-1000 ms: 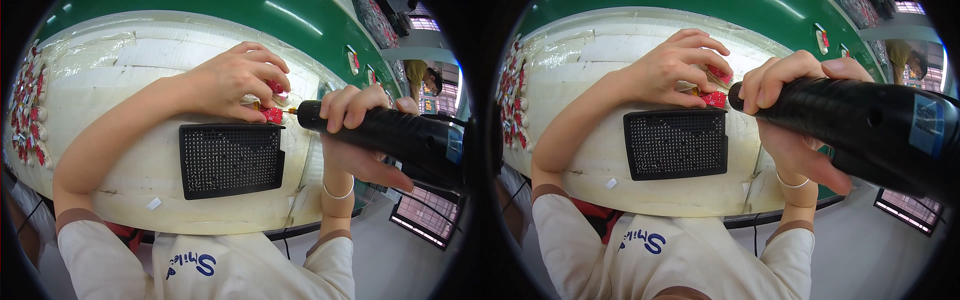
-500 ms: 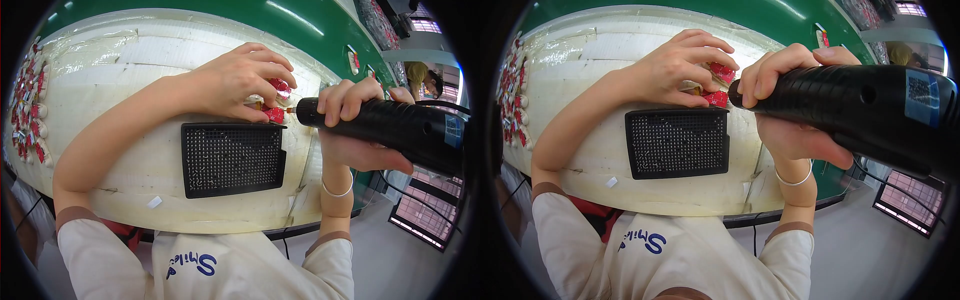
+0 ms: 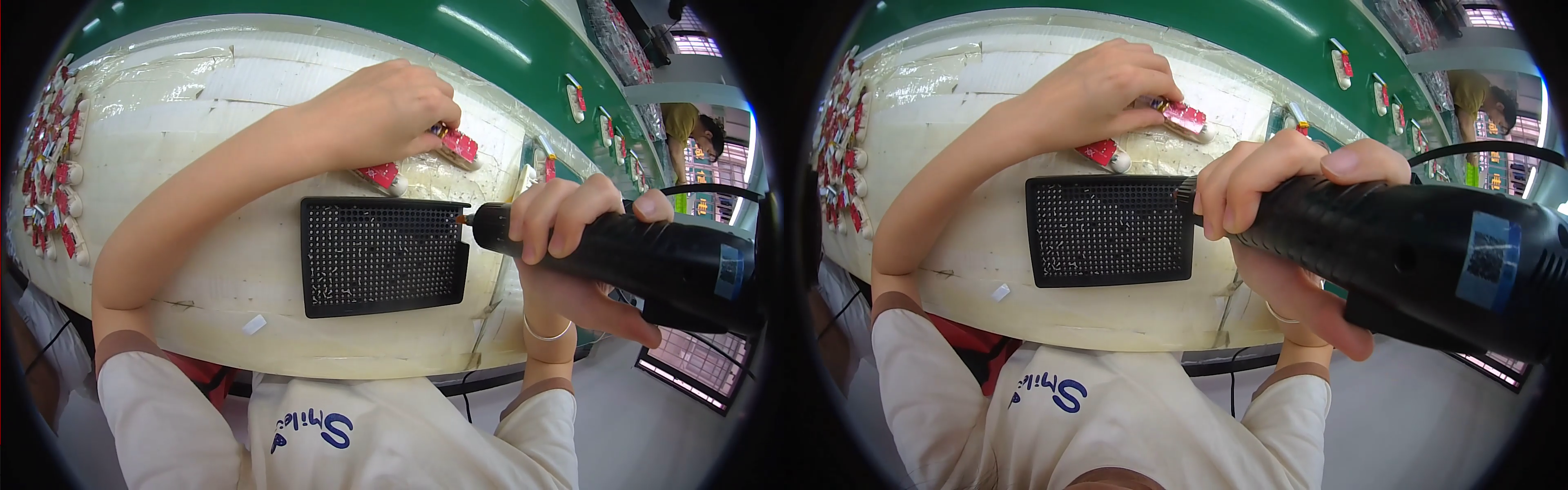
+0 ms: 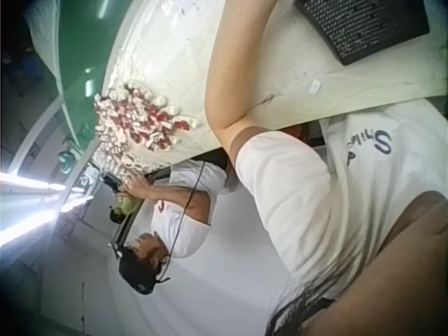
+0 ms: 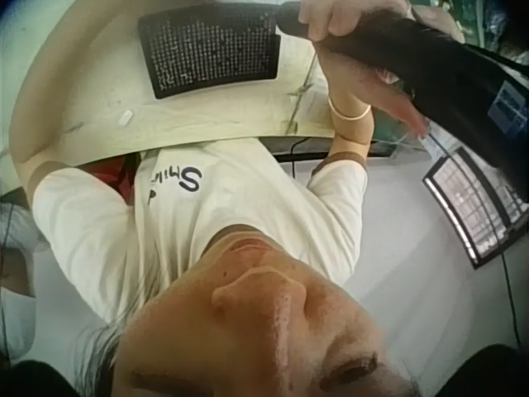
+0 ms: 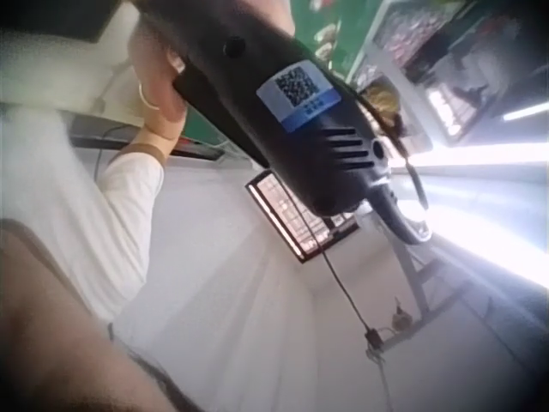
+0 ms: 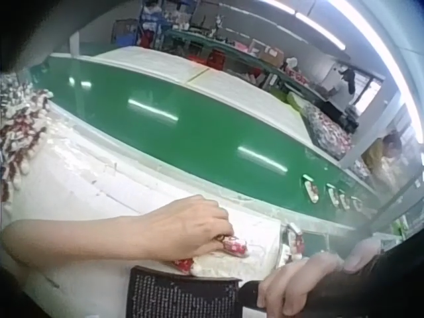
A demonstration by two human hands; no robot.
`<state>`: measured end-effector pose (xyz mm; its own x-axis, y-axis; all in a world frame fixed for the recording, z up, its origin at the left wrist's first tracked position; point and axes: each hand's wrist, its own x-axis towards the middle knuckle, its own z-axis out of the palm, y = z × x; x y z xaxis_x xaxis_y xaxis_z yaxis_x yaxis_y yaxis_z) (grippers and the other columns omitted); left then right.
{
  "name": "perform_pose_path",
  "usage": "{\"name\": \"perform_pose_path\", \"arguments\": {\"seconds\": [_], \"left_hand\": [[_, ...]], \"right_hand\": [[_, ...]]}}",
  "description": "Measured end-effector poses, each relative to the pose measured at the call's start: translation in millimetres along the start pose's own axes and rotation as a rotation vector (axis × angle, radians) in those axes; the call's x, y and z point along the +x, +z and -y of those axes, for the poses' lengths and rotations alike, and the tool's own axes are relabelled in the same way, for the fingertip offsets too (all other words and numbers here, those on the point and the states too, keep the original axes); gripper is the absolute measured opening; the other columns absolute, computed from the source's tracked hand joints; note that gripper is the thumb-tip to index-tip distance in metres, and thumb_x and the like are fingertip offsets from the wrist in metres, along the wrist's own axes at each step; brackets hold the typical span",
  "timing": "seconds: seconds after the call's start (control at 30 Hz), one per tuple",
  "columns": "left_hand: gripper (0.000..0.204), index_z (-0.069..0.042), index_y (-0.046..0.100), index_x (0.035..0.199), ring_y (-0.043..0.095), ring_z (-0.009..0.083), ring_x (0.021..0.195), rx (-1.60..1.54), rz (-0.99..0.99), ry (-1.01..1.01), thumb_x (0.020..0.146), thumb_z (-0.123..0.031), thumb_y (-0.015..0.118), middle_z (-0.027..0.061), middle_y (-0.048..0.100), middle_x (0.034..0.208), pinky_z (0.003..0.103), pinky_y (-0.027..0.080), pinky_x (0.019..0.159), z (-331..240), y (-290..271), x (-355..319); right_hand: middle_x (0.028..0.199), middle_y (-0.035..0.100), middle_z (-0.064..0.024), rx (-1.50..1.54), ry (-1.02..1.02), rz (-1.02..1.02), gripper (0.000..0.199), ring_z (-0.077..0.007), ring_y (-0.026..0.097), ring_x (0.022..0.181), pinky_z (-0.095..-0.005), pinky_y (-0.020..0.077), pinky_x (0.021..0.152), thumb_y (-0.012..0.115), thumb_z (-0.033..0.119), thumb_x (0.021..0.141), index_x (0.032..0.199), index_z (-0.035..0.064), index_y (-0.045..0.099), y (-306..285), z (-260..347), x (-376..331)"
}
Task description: The person assembles small red and white plastic components on a conveyor belt using a handheld assembly tool.
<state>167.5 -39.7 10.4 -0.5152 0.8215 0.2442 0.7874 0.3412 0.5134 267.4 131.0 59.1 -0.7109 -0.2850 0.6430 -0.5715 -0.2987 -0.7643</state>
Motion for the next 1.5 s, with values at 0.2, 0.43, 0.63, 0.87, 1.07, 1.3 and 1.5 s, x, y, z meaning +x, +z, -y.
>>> {"name": "perform_pose_path", "arguments": {"seconds": [0.2,0.43,0.63,0.87,1.07,1.3,1.5], "left_hand": [[0.02,-0.006,0.065,0.09,0.056,0.0217,0.087,-0.052,0.055,0.126,0.072,-0.016,0.068,0.0055,0.06,0.086,0.035,0.04,0.086,-8,9,-4],[0.023,-0.009,0.066,0.095,0.055,0.0215,0.084,-0.165,0.031,0.231,0.073,-0.014,0.066,0.0047,0.058,0.084,0.036,0.039,0.087,-3,11,-5],[0.024,-0.01,0.067,0.098,0.054,0.0211,0.08,-0.244,0.147,0.236,0.075,-0.011,0.06,0.0044,0.057,0.083,0.034,0.039,0.085,1,8,-5],[0.017,-0.013,0.067,0.092,0.054,0.0199,0.078,-0.151,0.066,0.299,0.075,-0.013,0.062,0.0024,0.056,0.078,0.034,0.04,0.082,-1,12,-6],[0.012,-0.012,0.066,0.086,0.054,0.0199,0.078,-0.141,0.049,0.307,0.074,-0.013,0.063,0.0017,0.056,0.078,0.033,0.041,0.081,0,13,-7],[0.012,-0.01,0.066,0.084,0.055,0.0187,0.08,-0.126,0.064,0.289,0.073,-0.012,0.064,0.001,0.056,0.078,0.033,0.041,0.081,-3,12,-7],[0.015,-0.012,0.067,0.089,0.054,0.0197,0.081,-0.135,0.074,0.29,0.075,-0.013,0.064,0.002,0.056,0.08,0.034,0.042,0.081,-2,12,-6]], "right_hand": [[0.072,0.045,-0.0056,0.01,-0.016,-0.005,0.089,-0.0166,0.049,0.052,-0.0312,0.0433,0.051,0.044,0.08,0.066,0.123,0.0148,0.03,-2,-5,-3],[0.071,0.045,-0.0054,-0.022,-0.025,-0.031,0.088,-0.0166,0.049,0.051,-0.0309,0.0435,0.05,0.044,0.081,0.065,0.122,0.0149,0.03,-1,-5,-4],[0.072,0.044,-0.0045,-0.013,-0.011,-0.017,0.09,-0.0158,0.048,0.051,-0.0302,0.0423,0.049,0.046,0.081,0.063,0.122,0.0153,0.032,-1,6,5],[0.074,0.045,-0.006,-0.025,-0.098,0.024,0.094,-0.0157,0.047,0.052,-0.0321,0.0428,0.052,0.042,0.084,0.062,0.125,0.0153,0.032,-13,-8,13],[0.074,0.045,-0.0078,-0.007,-0.071,0.006,0.092,-0.0172,0.048,0.053,-0.0323,0.044,0.052,0.039,0.082,0.066,0.127,0.0148,0.028,-12,-17,11],[0.073,0.045,-0.0084,-0.046,-0.062,0.017,0.087,-0.018,0.049,0.053,-0.0326,0.0446,0.052,0.037,0.08,0.069,0.124,0.014,0.029,-9,-20,12],[0.072,0.045,-0.0076,-0.043,-0.071,-0.015,0.091,-0.0175,0.048,0.052,-0.0322,0.0438,0.051,0.038,0.083,0.065,0.124,0.0146,0.031,-9,-18,13]]}}
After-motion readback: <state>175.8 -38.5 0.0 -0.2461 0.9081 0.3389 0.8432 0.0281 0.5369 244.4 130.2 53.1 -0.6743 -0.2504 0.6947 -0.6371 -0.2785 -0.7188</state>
